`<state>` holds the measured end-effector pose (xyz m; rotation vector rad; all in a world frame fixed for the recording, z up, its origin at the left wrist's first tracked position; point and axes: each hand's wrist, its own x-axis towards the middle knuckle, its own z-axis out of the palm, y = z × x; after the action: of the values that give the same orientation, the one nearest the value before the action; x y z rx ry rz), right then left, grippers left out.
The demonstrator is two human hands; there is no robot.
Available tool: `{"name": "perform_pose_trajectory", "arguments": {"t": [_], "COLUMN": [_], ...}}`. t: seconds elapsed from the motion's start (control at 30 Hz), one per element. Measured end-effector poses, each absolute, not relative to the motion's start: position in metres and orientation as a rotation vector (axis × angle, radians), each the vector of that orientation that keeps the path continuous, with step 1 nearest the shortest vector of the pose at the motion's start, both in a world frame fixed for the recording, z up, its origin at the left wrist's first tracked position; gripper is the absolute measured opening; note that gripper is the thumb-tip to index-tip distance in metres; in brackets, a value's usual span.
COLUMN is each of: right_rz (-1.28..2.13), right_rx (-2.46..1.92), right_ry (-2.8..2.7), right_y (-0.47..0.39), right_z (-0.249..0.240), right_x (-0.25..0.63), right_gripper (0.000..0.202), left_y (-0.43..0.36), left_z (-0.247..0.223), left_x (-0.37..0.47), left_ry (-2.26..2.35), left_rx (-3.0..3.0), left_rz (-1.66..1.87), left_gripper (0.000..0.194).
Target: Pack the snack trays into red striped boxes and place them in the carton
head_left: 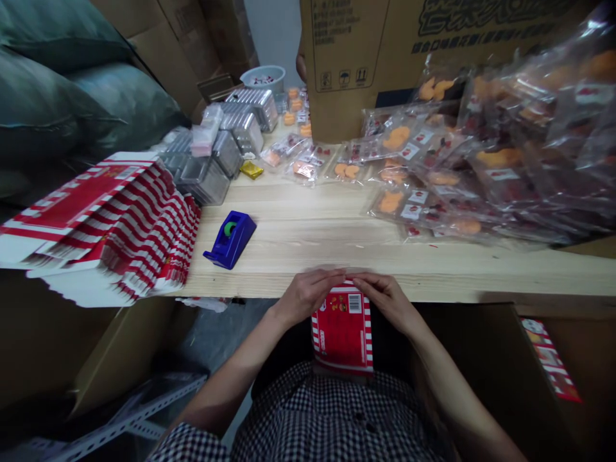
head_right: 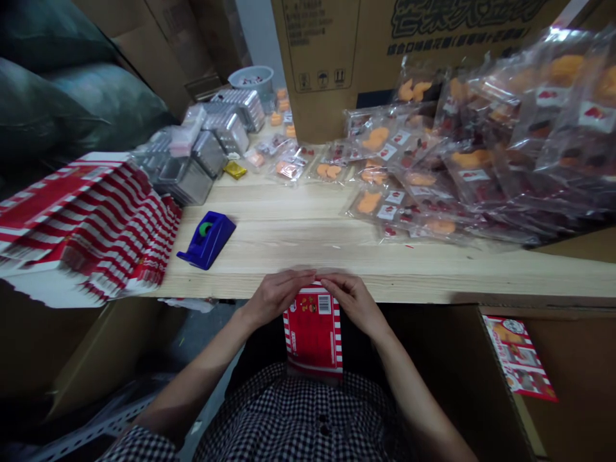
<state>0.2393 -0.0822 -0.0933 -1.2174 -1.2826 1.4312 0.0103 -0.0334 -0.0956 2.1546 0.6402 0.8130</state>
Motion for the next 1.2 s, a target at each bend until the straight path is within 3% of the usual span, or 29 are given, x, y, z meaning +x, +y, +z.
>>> {"name": "perform_pose_trajectory", "arguments": {"t": [0.17, 0.4, 0.67, 0.83, 1.03, 1.2], "right_rz": [1.508, 1.549, 1.424, 1.456, 1.596, 1.608], "right_rx": [-1.199, -1.200, -1.248, -1.205, -1.100, -1.043], "right_ry": [-1.251, -1.241, -1.182, -0.965, -0.826, -0.784], "right_y": [-0.084, -0.085, -0.084, -0.103, -0.116, -0.112], "right_z": [-0.095, -0.092, -0.101, -0.108, -0.107, -0.106], "right_x": [0.243, 0.247, 0.240, 0.232, 0.225, 0.225], "right_gripper": [0.026, 0.025, 0.024, 0.046, 0.054, 0.047], "left_y": [-0.035, -0.044, -0.031, -0.020, -0.016, -0.015], "left_z": [-0.090, -0.081, -0.089, -0.069, -0.052, -0.052], "left_x": [0.001, -0.006, -0.010, -0.012, 0.008, 0.015], "left_ry": [0.833, 0.855, 0.883, 0.877, 0.717, 0.723], "left_rx": [1.689, 1.175, 1.386, 1.653, 1.635, 1.685], "left_rz": [0.706, 0.547, 0.509, 0.491, 0.412, 0.472], "left_gripper": [0.030, 0.037, 0.032, 0.029, 0.031, 0.026]}}
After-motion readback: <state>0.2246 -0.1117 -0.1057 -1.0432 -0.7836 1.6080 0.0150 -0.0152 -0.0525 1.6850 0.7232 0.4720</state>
